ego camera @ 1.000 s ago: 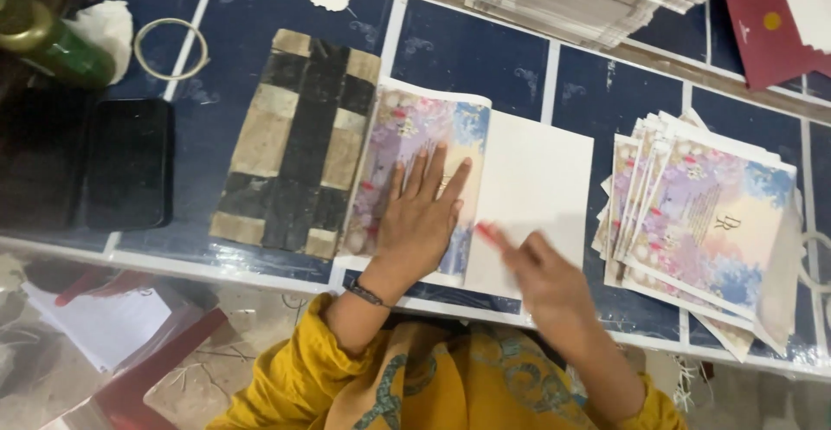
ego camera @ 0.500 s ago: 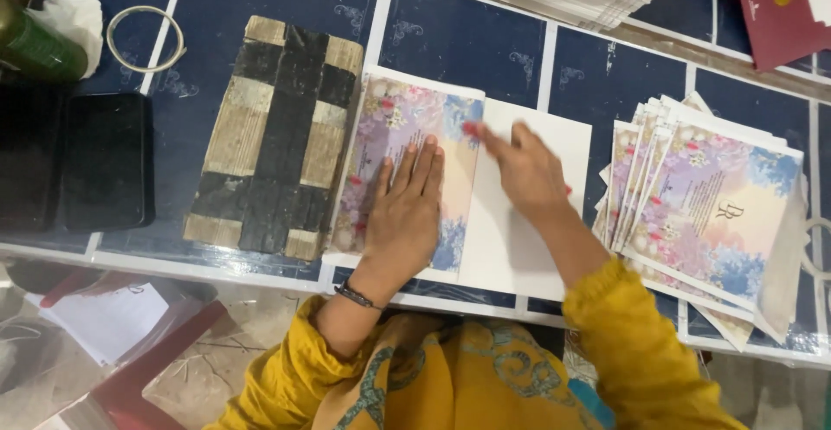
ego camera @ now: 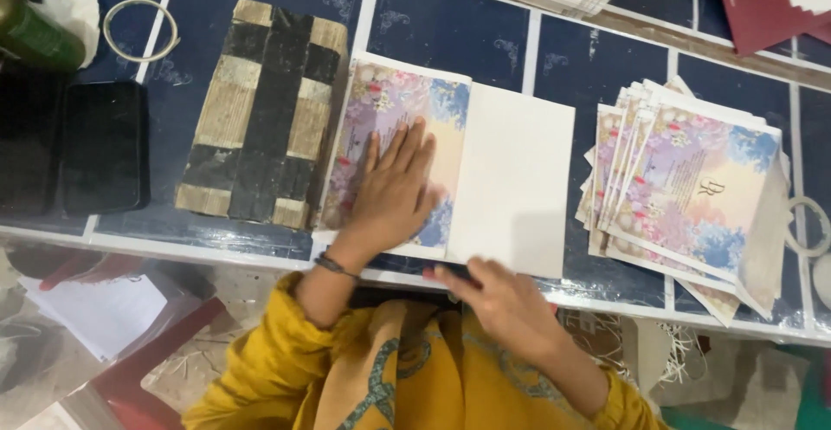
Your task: The person assembles a stack of cards by placing a printed sheet onto a white card base and smoothing it down with a red tool. This process is repeated for multiple cards on a tiled work surface.
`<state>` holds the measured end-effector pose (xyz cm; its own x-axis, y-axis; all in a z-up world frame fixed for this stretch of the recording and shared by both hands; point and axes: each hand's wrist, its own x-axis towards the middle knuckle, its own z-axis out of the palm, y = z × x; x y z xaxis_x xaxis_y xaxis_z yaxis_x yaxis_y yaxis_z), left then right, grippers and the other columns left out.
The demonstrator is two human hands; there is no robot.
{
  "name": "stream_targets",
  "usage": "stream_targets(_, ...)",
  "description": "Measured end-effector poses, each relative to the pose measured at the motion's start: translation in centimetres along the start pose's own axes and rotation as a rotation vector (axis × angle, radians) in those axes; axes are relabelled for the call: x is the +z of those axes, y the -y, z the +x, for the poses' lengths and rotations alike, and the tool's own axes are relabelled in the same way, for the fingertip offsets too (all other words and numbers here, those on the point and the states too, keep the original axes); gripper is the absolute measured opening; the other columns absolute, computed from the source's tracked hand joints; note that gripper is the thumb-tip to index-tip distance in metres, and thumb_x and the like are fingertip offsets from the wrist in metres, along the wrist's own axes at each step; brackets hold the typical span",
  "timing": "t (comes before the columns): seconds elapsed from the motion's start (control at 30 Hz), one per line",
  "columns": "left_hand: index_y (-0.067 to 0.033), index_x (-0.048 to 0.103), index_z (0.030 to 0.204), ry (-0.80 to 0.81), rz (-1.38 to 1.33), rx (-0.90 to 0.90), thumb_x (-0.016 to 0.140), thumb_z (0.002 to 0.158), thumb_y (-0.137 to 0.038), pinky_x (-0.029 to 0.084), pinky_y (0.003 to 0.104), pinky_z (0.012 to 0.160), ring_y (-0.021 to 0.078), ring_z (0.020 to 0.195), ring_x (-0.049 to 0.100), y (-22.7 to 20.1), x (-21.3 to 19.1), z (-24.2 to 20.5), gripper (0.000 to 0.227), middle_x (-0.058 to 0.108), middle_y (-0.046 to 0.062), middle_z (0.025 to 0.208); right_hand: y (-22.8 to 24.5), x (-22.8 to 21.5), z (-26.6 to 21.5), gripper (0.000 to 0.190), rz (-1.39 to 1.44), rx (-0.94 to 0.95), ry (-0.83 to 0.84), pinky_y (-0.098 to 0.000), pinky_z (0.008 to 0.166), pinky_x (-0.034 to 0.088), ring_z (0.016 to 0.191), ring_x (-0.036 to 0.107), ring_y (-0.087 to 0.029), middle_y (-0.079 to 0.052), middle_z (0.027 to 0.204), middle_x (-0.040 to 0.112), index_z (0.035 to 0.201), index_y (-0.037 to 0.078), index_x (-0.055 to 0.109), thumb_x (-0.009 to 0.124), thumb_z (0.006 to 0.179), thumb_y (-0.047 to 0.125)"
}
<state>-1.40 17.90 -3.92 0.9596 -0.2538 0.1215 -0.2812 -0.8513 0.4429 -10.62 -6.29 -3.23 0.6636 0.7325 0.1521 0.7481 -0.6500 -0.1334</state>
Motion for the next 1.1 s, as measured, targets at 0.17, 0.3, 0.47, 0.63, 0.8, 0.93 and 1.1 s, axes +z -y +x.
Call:
stream_targets(0.17, -0.02, 0.029, 0.164, 0.36, -0.229, 0.379, 0.098, 0.073, -0.031, 0.0, 0.062, 0.123, 0.0375, 0.16, 0.002, 1.8, -3.3, -2.6, 0.115, 0.008, 0.012, 0.175, 0.4, -4.6, -2.0, 0.072, 0.657, 0.834, 0.211, -0.0153, 0.053, 0.046, 0.063, 0.045, -0.007, 0.005, 0.096, 0.059, 0.155, 0.045, 0.048, 0.078, 0.091, 0.028)
stream_targets(0.3, -0.014, 0.045, 0.156, 0.318, -0.289, 0.427, 0.09, 0.08, -0.022, 0.008, 0.062, 0.123, 0.0376, 0.16, 0.01, 2.6, -3.8, -4.0, 0.089, 0.025, 0.012, 0.172, -2.0, -2.2, -1.9, 0.051, 0.585, 0.478, -0.29, -0.0261, 0.067, 0.038, 0.068, 0.044, -0.012, 0.003, 0.081, 0.046, 0.14, 0.011, 0.065, 0.076, 0.093, 0.029)
stream_targets(0.47, -0.0069, 0.048, 0.073, -0.415, 0.214, 0.764, 0.069, 0.1, -0.006, 0.058, 0.033, 0.053, 0.0165, 0.061, 0.068, -0.5, -7.4, -3.3, 0.034, 0.077, 0.023, 0.121, 1.5, -2.3, 2.7, 0.075, 0.913, 0.476, -0.41, -0.0219, 0.06, 0.039, 0.062, 0.034, -0.006, 0.006, 0.102, 0.059, 0.152, 0.016, 0.054, 0.086, 0.086, 0.033)
stream_targets(0.63, -0.0025, 0.06, 0.092, -0.527, 0.258, 0.971, 0.071, 0.105, -0.012, 0.07, 0.036, 0.073, 0.0325, 0.106, 0.079, -8.8, -9.6, 0.2, 0.02, 0.071, 0.027, 0.128, 2.0, -6.7, 5.4, 0.086, 0.855, 0.492, -0.638, -0.0364, 0.096, 0.039, 0.105, 0.044, -0.025, -0.014, 0.13, 0.049, 0.154, -0.001, 0.038, 0.082, 0.083, 0.019)
stream_targets(0.8, 0.001, 0.072, 0.118, -0.642, 0.282, 1.288, 0.077, 0.107, -0.01, 0.076, 0.033, 0.09, 0.0317, 0.114, 0.079, -15.5, -9.5, 4.4, 0.017, 0.068, 0.024, 0.131, -6.2, -7.5, -0.6, 0.04, 0.245, 0.498, -0.985, -0.0264, 0.044, 0.052, 0.059, 0.058, -0.013, -0.003, 0.085, 0.065, 0.149, 0.007, 0.05, 0.063, 0.11, 0.005)
stream_targets(0.93, -0.0075, 0.075, 0.122, -0.396, 0.046, 1.526, 0.075, 0.101, -0.012, 0.048, 0.044, 0.12, 0.0312, 0.136, 0.063, -20.1, -7.2, 7.3, 0.021, 0.063, 0.015, 0.146, -11.9, -11.9, -8.0, 0.02, -0.322, 0.297, -1.098, -0.0469, 0.092, 0.064, 0.116, 0.072, -0.044, -0.027, 0.131, 0.066, 0.126, -0.005, 0.059, 0.06, 0.112, 0.009)
stream_targets(1.1, -0.0028, 0.071, 0.122, -0.205, -0.357, 1.149, 0.079, 0.094, 0.001, 0.05, 0.049, 0.116, 0.0379, 0.129, 0.065, -19.7, 0.1, 9.7, 0.03, 0.073, 0.018, 0.129, -21.0, -9.7, -20.1, 0.034, -0.584, 0.274, -0.984, -0.0644, 0.102, 0.06, 0.122, 0.064, -0.056, -0.04, 0.133, 0.06, 0.123, -0.016, 0.055, 0.08, 0.102, -0.006)
